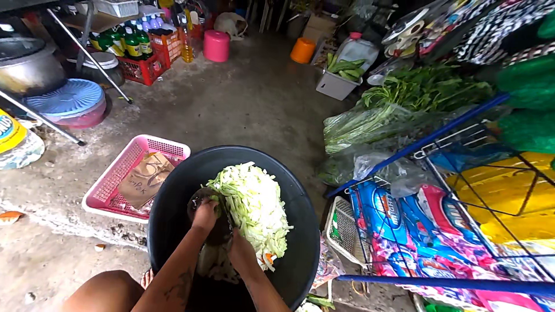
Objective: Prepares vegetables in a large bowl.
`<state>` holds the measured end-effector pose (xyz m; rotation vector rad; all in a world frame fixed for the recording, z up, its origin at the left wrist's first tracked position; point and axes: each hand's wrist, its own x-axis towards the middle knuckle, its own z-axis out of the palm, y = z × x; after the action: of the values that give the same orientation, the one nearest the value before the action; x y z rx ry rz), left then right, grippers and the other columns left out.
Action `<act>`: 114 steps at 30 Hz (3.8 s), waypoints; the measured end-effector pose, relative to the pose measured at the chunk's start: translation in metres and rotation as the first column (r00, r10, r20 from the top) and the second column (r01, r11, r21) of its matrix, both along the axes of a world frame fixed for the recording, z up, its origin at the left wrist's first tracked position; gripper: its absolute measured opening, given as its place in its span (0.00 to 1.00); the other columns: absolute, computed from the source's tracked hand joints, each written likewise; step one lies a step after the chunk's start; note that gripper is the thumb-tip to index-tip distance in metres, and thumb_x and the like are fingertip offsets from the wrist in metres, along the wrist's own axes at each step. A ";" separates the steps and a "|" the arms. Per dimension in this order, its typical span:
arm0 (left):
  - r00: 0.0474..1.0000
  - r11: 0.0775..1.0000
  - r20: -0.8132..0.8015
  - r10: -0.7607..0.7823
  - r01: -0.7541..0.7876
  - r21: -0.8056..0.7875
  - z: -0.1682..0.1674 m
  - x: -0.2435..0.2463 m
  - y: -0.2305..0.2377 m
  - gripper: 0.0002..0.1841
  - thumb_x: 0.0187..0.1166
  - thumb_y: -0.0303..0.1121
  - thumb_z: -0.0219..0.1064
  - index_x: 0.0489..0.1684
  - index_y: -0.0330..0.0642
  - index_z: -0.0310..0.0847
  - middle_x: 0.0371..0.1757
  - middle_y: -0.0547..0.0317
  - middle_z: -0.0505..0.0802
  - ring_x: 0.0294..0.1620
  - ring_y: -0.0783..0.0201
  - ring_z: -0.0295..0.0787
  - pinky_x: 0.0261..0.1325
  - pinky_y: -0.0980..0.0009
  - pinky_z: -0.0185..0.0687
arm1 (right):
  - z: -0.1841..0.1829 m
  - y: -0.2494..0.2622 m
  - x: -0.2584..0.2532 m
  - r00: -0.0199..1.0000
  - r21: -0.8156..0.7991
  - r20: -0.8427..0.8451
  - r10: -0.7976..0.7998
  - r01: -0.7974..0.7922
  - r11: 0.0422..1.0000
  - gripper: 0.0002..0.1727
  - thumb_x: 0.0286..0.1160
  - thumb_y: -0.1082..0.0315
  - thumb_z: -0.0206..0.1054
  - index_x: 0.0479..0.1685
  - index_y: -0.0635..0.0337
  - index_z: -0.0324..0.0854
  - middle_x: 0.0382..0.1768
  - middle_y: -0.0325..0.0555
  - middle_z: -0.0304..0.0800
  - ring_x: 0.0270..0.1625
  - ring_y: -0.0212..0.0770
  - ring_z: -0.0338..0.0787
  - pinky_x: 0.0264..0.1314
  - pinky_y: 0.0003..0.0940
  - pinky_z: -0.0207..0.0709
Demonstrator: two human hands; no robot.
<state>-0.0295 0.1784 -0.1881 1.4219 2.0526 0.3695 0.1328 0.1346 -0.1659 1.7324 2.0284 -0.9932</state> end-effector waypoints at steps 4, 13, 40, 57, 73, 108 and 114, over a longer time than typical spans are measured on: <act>1.000 0.999 0.019 0.006 -0.005 -0.045 0.002 -0.002 0.002 0.20 0.84 0.28 0.61 0.73 0.43 0.83 0.83 0.45 0.77 0.82 0.45 0.76 0.83 0.49 0.72 | 0.002 0.001 -0.005 0.996 0.019 0.081 0.047 -0.049 0.999 0.30 0.89 0.64 0.52 0.90 0.49 0.55 0.59 0.58 0.91 0.61 0.59 0.94 0.61 0.58 0.86; 0.999 0.999 0.042 0.023 -0.022 -0.023 -0.004 -0.004 0.001 0.20 0.85 0.29 0.62 0.74 0.43 0.82 0.82 0.44 0.79 0.82 0.46 0.76 0.84 0.50 0.72 | -0.016 0.012 -0.008 0.999 0.004 0.034 0.025 -0.026 1.000 0.28 0.93 0.65 0.46 0.91 0.50 0.54 0.60 0.59 0.90 0.63 0.60 0.92 0.64 0.59 0.85; 0.993 0.995 0.079 0.091 -0.095 0.043 -0.011 -0.004 -0.002 0.17 0.86 0.31 0.63 0.71 0.41 0.83 0.77 0.44 0.83 0.80 0.47 0.79 0.84 0.51 0.71 | 0.002 0.014 0.004 0.997 0.004 -0.028 0.075 -0.075 0.997 0.23 0.95 0.60 0.45 0.84 0.52 0.62 0.59 0.60 0.90 0.63 0.60 0.92 0.64 0.60 0.84; 0.984 0.980 0.098 0.148 -0.159 0.123 -0.015 0.000 -0.010 0.12 0.86 0.28 0.61 0.59 0.38 0.89 0.70 0.43 0.88 0.75 0.48 0.83 0.80 0.52 0.75 | 0.006 0.010 0.001 0.994 0.003 -0.055 0.090 -0.090 0.996 0.25 0.97 0.56 0.41 0.85 0.54 0.62 0.59 0.61 0.90 0.64 0.60 0.91 0.66 0.59 0.83; 0.939 0.949 0.235 0.253 -0.288 0.129 -0.017 -0.001 -0.013 0.11 0.86 0.30 0.64 0.57 0.37 0.89 0.68 0.42 0.88 0.72 0.48 0.85 0.78 0.52 0.76 | -0.003 0.016 0.006 0.991 0.024 -0.095 0.091 -0.089 0.996 0.25 0.98 0.55 0.39 0.84 0.56 0.62 0.58 0.62 0.90 0.64 0.61 0.91 0.67 0.60 0.83; 0.943 0.964 0.234 0.238 -0.258 0.059 -0.012 -0.012 -0.013 0.13 0.85 0.31 0.66 0.62 0.38 0.87 0.72 0.42 0.86 0.74 0.50 0.83 0.80 0.54 0.75 | 0.010 0.006 -0.024 0.998 -0.016 0.037 0.053 -0.052 0.998 0.24 0.97 0.56 0.39 0.83 0.52 0.64 0.58 0.58 0.91 0.63 0.60 0.92 0.63 0.59 0.85; 0.947 0.965 0.224 0.230 -0.252 0.078 -0.012 -0.011 -0.013 0.13 0.84 0.31 0.65 0.61 0.39 0.88 0.71 0.43 0.87 0.75 0.49 0.82 0.81 0.53 0.74 | -0.024 0.024 -0.010 0.980 -0.121 -0.192 -0.056 0.033 0.992 0.26 0.97 0.56 0.44 0.86 0.56 0.63 0.61 0.62 0.89 0.60 0.59 0.92 0.64 0.58 0.83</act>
<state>-0.0404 0.1651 -0.1998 1.1340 2.0563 0.7115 0.1228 0.1585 -0.1900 1.6842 2.0071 -1.3167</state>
